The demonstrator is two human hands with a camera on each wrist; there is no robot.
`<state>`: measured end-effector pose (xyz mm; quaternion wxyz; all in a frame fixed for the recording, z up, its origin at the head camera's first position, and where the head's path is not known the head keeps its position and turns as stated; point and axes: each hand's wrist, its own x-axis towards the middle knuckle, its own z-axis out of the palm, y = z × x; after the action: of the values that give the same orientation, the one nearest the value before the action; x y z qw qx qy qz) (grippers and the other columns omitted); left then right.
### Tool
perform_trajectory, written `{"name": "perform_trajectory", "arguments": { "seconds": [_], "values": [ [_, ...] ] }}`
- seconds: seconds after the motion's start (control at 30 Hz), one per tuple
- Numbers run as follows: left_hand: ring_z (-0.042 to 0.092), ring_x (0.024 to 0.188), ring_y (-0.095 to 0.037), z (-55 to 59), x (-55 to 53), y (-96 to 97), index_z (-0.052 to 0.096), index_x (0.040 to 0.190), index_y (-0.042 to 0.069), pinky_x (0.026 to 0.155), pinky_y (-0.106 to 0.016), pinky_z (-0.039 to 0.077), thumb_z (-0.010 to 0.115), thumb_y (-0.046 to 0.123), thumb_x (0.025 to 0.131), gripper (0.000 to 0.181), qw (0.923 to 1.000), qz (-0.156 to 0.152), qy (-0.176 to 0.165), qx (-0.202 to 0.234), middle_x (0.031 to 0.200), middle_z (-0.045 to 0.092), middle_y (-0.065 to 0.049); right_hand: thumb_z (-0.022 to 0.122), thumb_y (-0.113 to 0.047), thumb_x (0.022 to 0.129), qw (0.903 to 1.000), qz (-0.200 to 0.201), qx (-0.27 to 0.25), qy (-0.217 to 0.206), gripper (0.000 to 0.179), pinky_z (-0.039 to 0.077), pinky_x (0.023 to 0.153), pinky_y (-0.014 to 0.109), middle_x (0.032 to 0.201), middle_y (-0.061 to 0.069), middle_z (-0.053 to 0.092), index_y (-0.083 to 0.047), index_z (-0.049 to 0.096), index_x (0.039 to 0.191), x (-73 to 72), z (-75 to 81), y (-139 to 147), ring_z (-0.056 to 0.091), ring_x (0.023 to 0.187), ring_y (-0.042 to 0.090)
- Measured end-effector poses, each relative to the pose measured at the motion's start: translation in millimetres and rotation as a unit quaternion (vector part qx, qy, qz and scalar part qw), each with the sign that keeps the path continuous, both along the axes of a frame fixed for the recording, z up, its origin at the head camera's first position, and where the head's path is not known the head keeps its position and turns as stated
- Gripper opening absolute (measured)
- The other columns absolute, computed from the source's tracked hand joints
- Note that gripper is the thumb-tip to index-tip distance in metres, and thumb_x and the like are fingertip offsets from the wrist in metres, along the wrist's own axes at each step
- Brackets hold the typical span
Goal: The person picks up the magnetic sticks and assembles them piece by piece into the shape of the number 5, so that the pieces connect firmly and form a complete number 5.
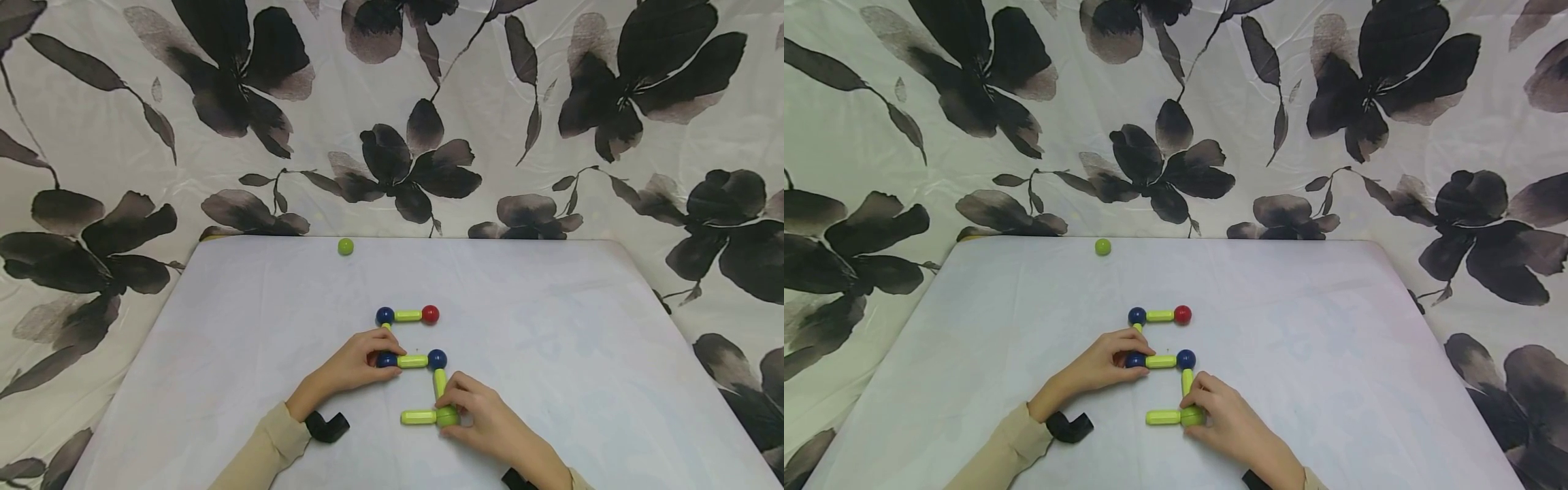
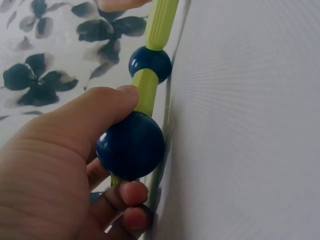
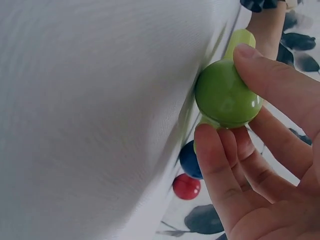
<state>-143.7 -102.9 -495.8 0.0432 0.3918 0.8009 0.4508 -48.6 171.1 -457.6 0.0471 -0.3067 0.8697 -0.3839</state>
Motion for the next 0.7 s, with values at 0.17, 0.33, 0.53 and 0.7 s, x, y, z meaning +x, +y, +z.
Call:
{"name": "perform_trajectory", "arguments": {
  "seconds": [0.17,0.33,0.53,0.7],
  "values": [
    [0.05,0.068,-0.009,1.4,0.8,-0.2,0.074,0.107,0.011,0.058,-0.018,0.043,0.08,0.015,0.085,0.023,1.0,-0.001,0.0,0.002,0.104,0.063,0.004,0.088,-0.007,0.073,0.9999,0.007,0.002,-0.011,0.031,0.049,0.066,0.02,0.095,-0.008,0.051,-0.013,0.072,0.099,-0.8,0.7,-0.6,0.052,0.077,0.007],
    [0.05,0.069,-0.009,1.3,1.0,-0.4,0.074,0.107,0.012,0.059,-0.018,0.043,0.08,0.016,0.085,0.023,1.0,0.0,-0.003,-0.001,0.104,0.063,0.005,0.088,-0.012,0.075,0.999,0.023,0.019,-0.033,0.032,0.047,0.065,0.018,0.091,-0.01,0.048,-0.013,0.07,0.102,-4.6,3.4,2.1,0.051,0.075,0.006],
    [0.049,0.07,-0.007,0.5,0.2,-0.6,0.075,0.107,0.013,0.059,-0.018,0.043,0.08,0.017,0.085,0.023,1.0,0.004,-0.007,-0.005,0.103,0.063,0.006,0.086,-0.018,0.078,0.9928,0.07,0.033,-0.091,0.034,0.05,0.063,0.02,0.086,-0.012,0.053,-0.015,0.07,0.107,-15.7,9.3,7.7,0.053,0.072,0.005],
    [0.049,0.072,-0.006,-0.8,-0.7,-0.6,0.075,0.107,0.013,0.059,-0.019,0.044,0.08,0.017,0.085,0.023,1.0,0.001,-0.001,-0.003,0.104,0.063,0.006,0.086,-0.018,0.079,0.9832,0.101,0.04,-0.147,0.035,0.051,0.063,0.021,0.084,-0.013,0.057,-0.015,0.069,0.11,-27.1,10.9,9.7,0.056,0.071,0.005]
  ]
}}
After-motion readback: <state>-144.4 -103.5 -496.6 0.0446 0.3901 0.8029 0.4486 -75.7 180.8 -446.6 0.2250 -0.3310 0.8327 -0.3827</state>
